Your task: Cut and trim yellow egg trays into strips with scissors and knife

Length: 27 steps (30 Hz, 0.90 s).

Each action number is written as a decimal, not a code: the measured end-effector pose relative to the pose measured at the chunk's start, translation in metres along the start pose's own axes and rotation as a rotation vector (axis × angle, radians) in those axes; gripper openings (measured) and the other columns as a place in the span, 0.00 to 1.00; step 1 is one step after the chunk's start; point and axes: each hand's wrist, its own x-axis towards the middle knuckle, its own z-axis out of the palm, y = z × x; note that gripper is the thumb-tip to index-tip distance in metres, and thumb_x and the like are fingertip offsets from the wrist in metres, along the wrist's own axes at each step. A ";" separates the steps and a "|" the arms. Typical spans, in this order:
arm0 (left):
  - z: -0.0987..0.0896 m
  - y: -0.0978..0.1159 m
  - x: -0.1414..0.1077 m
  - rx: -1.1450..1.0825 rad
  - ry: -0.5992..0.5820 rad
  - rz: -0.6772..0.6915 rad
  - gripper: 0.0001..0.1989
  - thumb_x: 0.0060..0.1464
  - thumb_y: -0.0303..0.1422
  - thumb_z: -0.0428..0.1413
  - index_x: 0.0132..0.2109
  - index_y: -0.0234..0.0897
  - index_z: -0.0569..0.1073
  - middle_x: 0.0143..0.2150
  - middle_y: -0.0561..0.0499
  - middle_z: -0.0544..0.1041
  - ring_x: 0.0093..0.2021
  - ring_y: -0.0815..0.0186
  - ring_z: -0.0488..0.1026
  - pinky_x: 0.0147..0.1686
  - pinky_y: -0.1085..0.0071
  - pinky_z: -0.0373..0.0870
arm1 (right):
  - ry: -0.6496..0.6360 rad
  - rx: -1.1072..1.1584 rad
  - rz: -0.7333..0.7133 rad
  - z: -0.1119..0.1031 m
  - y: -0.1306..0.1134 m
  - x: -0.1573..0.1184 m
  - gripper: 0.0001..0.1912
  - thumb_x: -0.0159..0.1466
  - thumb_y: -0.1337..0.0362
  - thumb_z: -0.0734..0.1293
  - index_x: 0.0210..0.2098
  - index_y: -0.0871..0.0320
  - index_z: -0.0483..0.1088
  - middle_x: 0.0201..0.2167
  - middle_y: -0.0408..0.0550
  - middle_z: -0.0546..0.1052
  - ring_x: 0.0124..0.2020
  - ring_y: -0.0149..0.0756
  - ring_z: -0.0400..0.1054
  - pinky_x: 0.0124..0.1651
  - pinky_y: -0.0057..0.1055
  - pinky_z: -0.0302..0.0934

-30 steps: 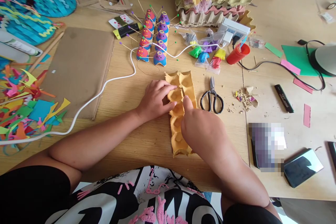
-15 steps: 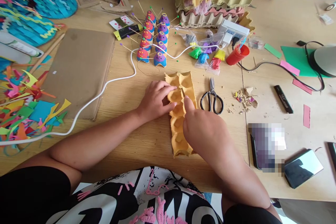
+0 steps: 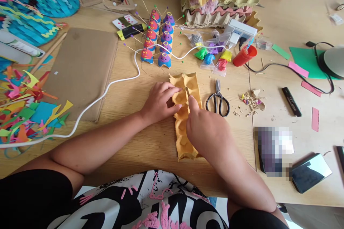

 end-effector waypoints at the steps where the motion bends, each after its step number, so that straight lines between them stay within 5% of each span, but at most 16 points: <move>1: 0.000 0.000 0.000 0.000 0.002 0.003 0.26 0.56 0.45 0.62 0.59 0.40 0.75 0.54 0.44 0.76 0.54 0.51 0.69 0.57 0.54 0.63 | -0.003 -0.009 -0.003 0.001 -0.001 0.000 0.30 0.73 0.62 0.53 0.72 0.63 0.55 0.28 0.50 0.82 0.27 0.41 0.77 0.23 0.33 0.46; 13: 0.001 -0.001 0.001 0.008 0.006 0.007 0.24 0.57 0.43 0.61 0.58 0.41 0.75 0.54 0.44 0.75 0.54 0.51 0.69 0.57 0.54 0.64 | -0.044 -0.009 0.007 0.002 -0.008 0.006 0.32 0.72 0.63 0.53 0.74 0.65 0.49 0.28 0.52 0.82 0.29 0.42 0.78 0.24 0.32 0.49; 27: 0.001 -0.002 0.000 0.007 0.000 0.010 0.25 0.57 0.45 0.61 0.58 0.39 0.74 0.54 0.43 0.75 0.54 0.51 0.69 0.57 0.54 0.62 | 0.066 0.006 -0.006 0.003 -0.003 0.003 0.28 0.72 0.64 0.53 0.70 0.64 0.56 0.29 0.51 0.83 0.27 0.42 0.78 0.23 0.33 0.44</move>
